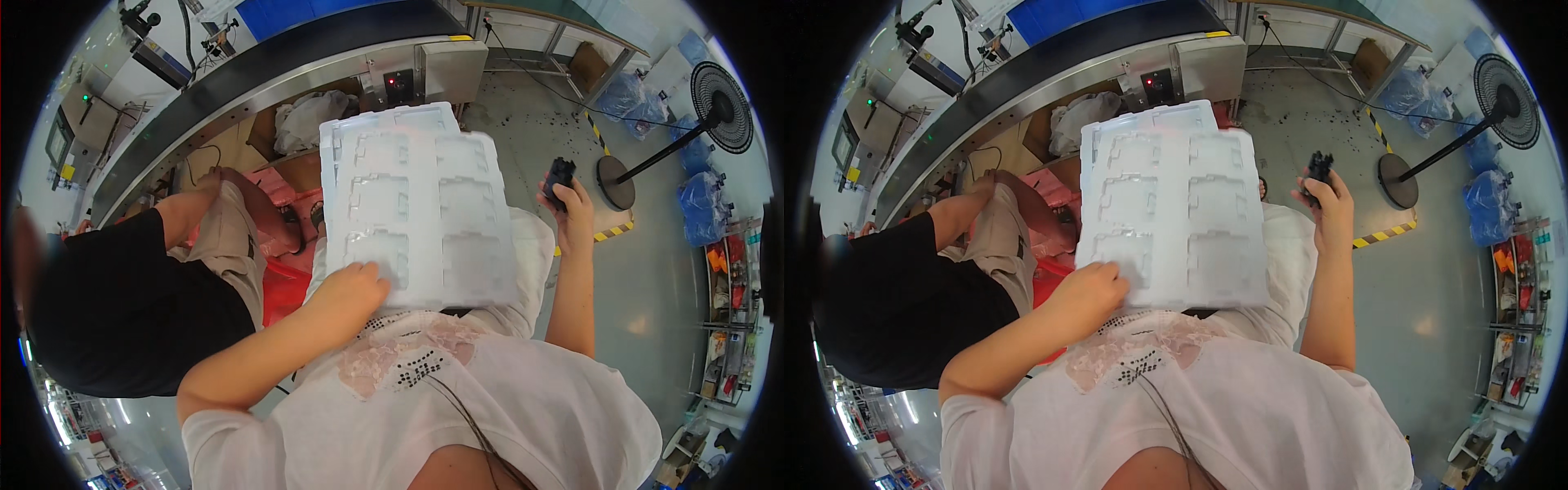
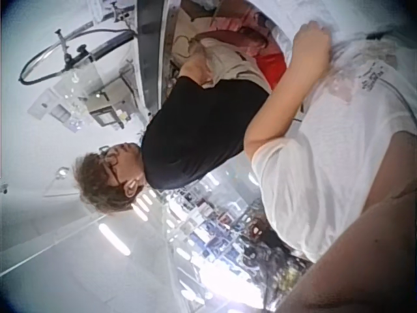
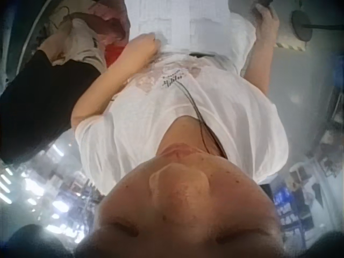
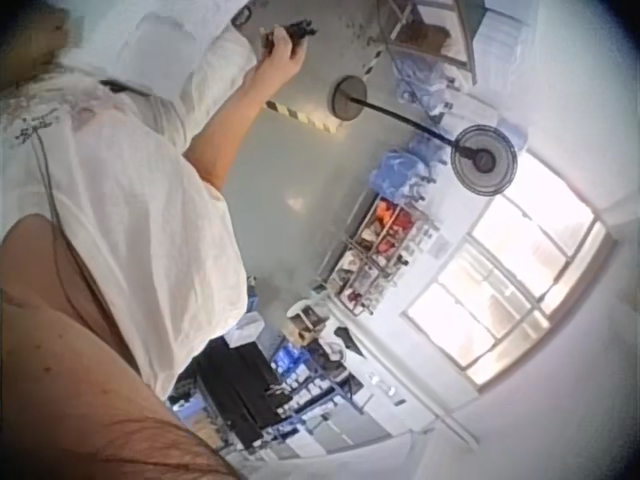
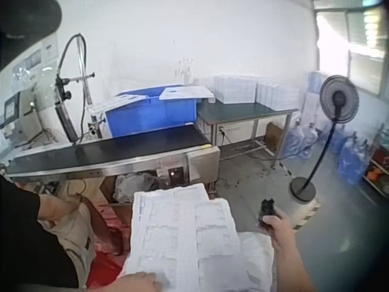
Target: The person sits on a stool and assembles white plastic trays by placing small black rectangular components into designated slots. They handle the trays one at a time, separating them from a stack, inserting the components, and stacking the finished units on a nearby table.
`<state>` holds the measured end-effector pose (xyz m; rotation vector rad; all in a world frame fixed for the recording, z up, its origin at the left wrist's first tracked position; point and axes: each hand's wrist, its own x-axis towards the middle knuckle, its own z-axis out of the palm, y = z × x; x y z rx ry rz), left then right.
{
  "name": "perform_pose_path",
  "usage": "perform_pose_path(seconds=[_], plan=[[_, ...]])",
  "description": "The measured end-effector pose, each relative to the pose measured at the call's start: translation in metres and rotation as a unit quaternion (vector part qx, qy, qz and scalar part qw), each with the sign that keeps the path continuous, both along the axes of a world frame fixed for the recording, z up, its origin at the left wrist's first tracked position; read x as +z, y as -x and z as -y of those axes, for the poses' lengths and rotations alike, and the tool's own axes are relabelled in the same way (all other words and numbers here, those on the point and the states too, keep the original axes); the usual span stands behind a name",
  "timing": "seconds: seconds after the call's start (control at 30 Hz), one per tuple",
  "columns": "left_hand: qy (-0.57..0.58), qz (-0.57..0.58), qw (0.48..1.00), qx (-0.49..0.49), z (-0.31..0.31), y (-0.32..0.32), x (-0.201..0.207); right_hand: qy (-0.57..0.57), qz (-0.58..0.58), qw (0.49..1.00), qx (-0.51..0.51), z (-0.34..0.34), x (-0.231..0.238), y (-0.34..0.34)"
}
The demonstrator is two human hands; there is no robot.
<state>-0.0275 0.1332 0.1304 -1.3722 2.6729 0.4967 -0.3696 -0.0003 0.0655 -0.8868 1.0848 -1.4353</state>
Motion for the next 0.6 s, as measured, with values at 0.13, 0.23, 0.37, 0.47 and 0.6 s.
perform_pose_path(seconds=[0.13,0.23,0.37,0.47,0.6], plan=[[0.036,-0.013,0.999,0.021,0.020,0.011,-0.072,-0.009,-0.016,0.997,0.069,0.000,0.026,-0.033],[-0.034,-0.020,0.999,0.024,0.030,0.013,-0.068,-0.068,0.049,0.982,0.166,-0.001,0.032,-0.058],[0.050,-0.200,0.975,0.086,0.052,0.021,-0.017,-0.224,0.083,0.927,0.287,-0.010,0.034,-0.106],[0.115,-0.375,0.913,0.117,0.072,0.031,-0.012,-0.297,0.041,0.889,0.346,-0.016,0.031,-0.145],[-0.117,-0.604,0.740,0.271,0.092,0.021,-0.068,-0.315,-0.031,0.877,0.360,-0.018,0.053,-0.188]])
